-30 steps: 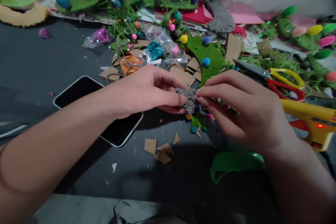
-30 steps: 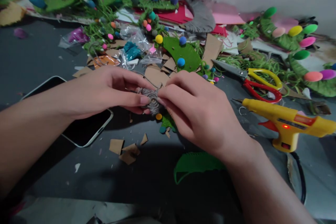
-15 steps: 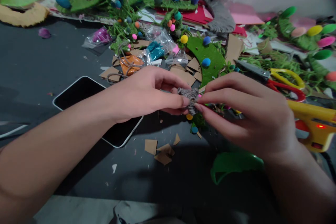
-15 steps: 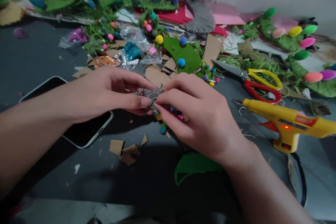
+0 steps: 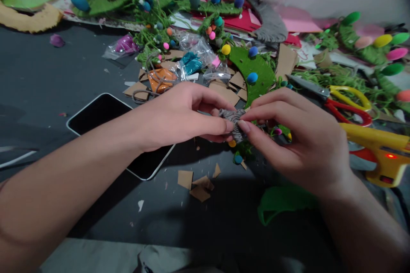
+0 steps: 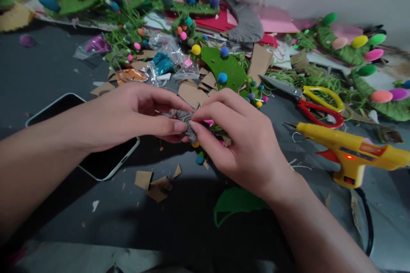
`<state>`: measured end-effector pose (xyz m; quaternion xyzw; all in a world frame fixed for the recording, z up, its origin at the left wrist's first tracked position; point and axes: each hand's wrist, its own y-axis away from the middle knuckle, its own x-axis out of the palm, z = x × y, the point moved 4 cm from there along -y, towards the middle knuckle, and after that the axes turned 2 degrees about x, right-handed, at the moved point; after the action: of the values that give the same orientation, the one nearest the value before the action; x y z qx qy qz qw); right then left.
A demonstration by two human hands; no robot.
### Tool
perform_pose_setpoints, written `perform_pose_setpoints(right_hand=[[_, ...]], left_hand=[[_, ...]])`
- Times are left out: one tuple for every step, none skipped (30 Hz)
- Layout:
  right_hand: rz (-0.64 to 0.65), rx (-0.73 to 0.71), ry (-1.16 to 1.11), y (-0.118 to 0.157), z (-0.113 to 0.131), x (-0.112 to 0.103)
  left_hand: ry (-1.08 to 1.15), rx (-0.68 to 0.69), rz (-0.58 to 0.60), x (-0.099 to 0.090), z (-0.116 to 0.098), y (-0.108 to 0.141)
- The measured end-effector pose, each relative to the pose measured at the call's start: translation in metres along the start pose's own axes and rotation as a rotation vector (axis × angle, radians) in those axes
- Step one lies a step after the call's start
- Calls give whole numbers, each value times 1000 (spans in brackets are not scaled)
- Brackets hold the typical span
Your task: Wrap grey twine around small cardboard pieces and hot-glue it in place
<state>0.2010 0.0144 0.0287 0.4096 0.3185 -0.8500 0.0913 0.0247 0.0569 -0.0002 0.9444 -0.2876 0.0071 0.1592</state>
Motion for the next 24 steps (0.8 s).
perform_pose_setpoints(right_hand=[[-5, 6, -9, 0, 0, 0], [-10, 10, -17, -1, -1, 0], [-11, 11, -22, -1, -1, 0], [-14, 10, -21, -1, -2, 0], [-17, 5, -20, -1, -2, 0], [-20, -3, -16, -1, -2, 0], [-23, -14, -11, -1, -2, 0], [-23, -27, -2, -1, -2, -1], [-20, -45, 9, -1, -1, -1], [-17, -67, 21, -1, -1, -2], [-13, -93, 33, 0, 0, -3], [-7, -121, 45, 0, 0, -5], [0, -149, 48, 0, 1, -7], [9, -174, 47, 0, 0, -9], [20, -191, 43, 0, 0, -11], [37, -199, 39, 0, -1, -13], [55, -202, 38, 0, -2, -14], [72, -199, 40, 0, -3, -15], [84, -194, 42, 0, -4, -16], [90, -188, 47, 0, -5, -16], [90, -183, 51, 0, -6, -16], [86, -187, 51, 0, -6, -15], [84, -189, 50, 1, -6, -15], [86, -188, 49, 1, -7, -14]], left_hand=[[0, 1, 3, 0, 0, 0], [0, -1, 2, 0, 0, 0], [1, -3, 5, 0, 0, -1], [2, -7, 7, 0, 1, -1], [4, -13, 10, 0, 1, -1], [7, -17, 15, 0, 1, -2], [10, -20, 21, 0, 1, -2], [15, -21, 25, 0, 1, -2], [19, -22, 27, 0, 2, -2], [23, -23, 26, 0, 2, -2], [27, -24, 26, 0, 1, -2], [31, -29, 24, 1, 1, -2], [36, -36, 20, 1, 1, -2], [42, -41, 18, 1, 1, -2], [45, -47, 19, 1, 1, -2], [48, -51, 21, 1, 1, -2], [50, -52, 24, 1, 1, -2], [51, -50, 27, 1, 1, -2], [51, -47, 29, 1, 1, -3], [52, -43, 30, 1, 1, -3], [54, -39, 33, 1, 1, -3], [58, -37, 34, 1, 2, -3], [60, -36, 39, 0, 2, -3], [62, -37, 44, 0, 2, -3]])
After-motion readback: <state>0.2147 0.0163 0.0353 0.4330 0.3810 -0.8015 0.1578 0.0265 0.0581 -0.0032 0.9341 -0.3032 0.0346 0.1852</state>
